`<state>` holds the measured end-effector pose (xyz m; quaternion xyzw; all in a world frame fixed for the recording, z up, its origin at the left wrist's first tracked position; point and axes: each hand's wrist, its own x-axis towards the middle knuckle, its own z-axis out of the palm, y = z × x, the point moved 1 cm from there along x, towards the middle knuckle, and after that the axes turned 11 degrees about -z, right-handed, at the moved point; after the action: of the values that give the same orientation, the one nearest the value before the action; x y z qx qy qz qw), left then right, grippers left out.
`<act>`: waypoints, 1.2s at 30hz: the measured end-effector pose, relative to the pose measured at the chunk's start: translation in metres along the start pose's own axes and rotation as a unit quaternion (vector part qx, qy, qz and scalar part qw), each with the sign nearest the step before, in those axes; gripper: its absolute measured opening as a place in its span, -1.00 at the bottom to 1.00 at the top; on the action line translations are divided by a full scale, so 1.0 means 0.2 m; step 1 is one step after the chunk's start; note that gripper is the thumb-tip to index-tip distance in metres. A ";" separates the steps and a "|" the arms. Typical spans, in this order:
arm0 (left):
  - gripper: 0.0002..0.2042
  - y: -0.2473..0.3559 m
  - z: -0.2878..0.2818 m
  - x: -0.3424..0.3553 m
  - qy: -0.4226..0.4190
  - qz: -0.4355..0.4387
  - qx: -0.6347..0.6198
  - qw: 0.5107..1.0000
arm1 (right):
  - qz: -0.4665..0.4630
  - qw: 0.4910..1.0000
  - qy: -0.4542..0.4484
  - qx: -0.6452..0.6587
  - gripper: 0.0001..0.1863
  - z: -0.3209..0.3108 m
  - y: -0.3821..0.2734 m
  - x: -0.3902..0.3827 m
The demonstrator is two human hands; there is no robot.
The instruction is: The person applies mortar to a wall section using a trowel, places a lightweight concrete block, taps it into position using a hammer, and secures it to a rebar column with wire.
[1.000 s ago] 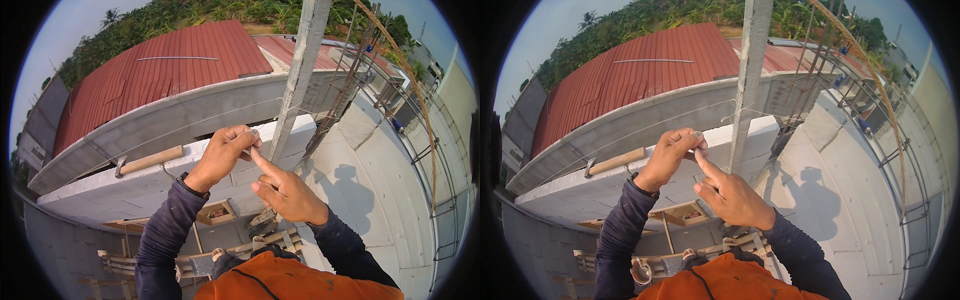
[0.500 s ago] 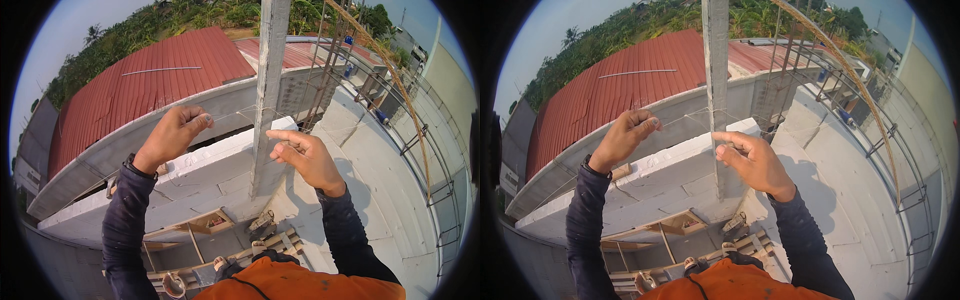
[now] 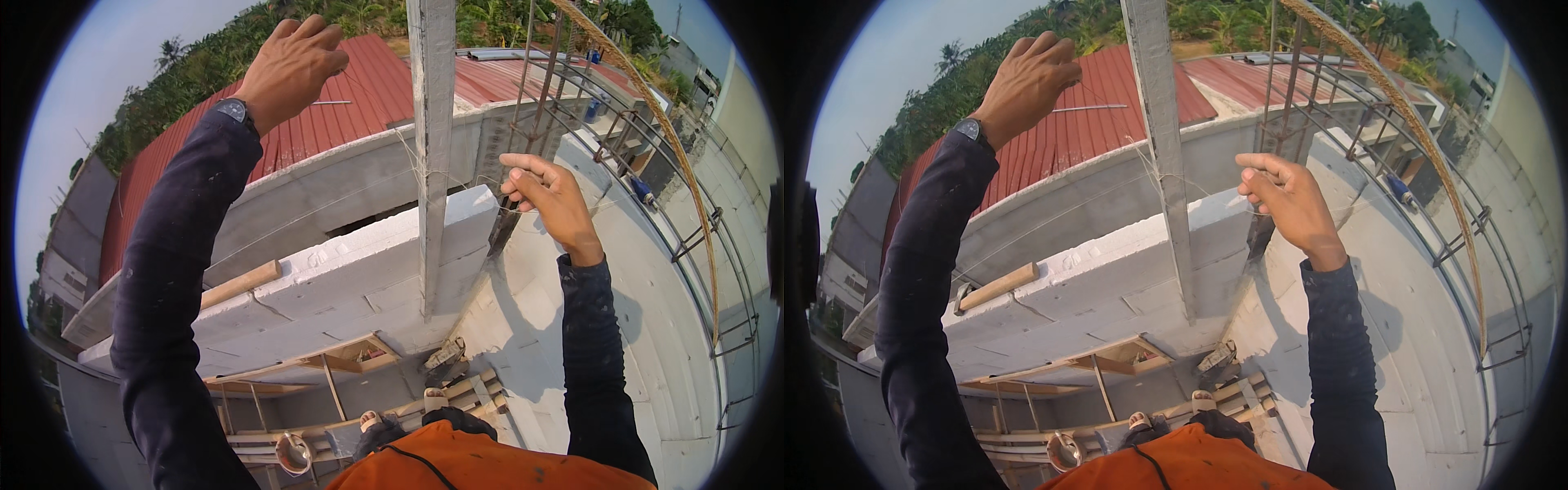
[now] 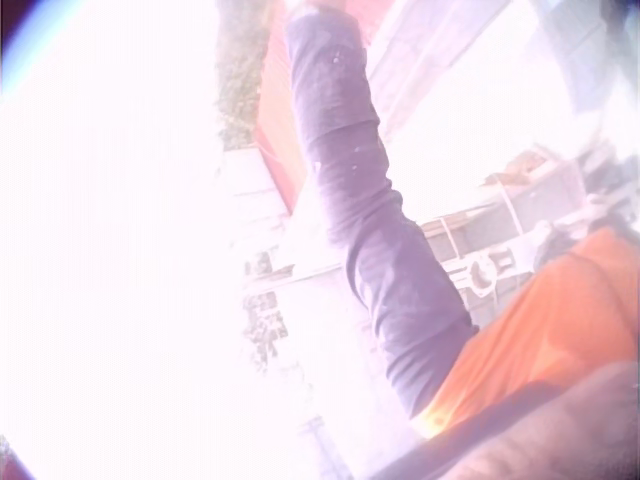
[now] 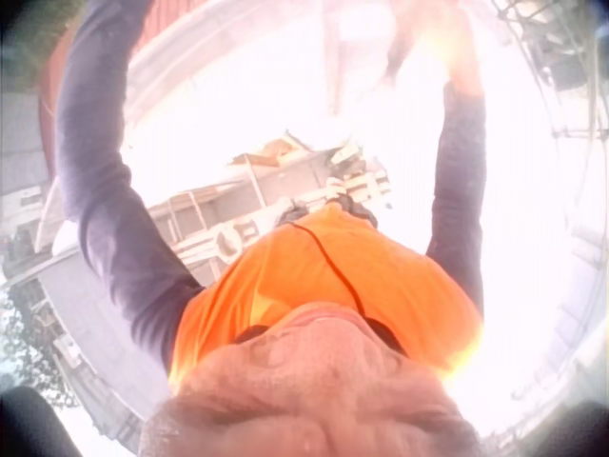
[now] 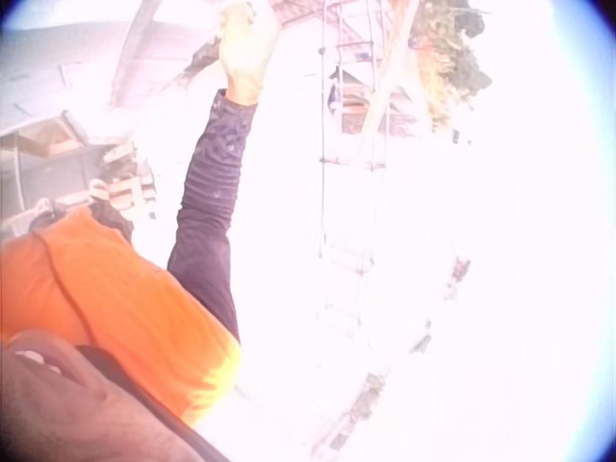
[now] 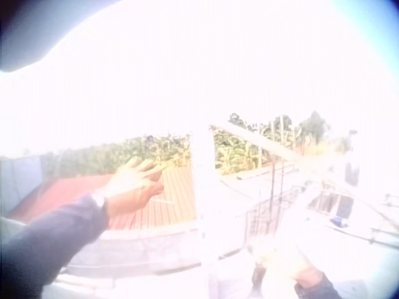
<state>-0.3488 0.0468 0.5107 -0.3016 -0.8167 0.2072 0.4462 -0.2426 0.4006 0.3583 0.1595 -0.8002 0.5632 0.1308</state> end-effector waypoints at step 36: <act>-0.68 0.83 0.76 0.61 -0.256 -0.206 -0.751 0.572 | -0.096 0.948 0.303 0.024 -0.60 -0.27 0.38 0.53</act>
<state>-0.4790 0.2402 0.4056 -0.2864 -0.7995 -0.5097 -0.1377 -0.3678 0.4644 0.3524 0.0606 -0.6897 0.5887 0.4171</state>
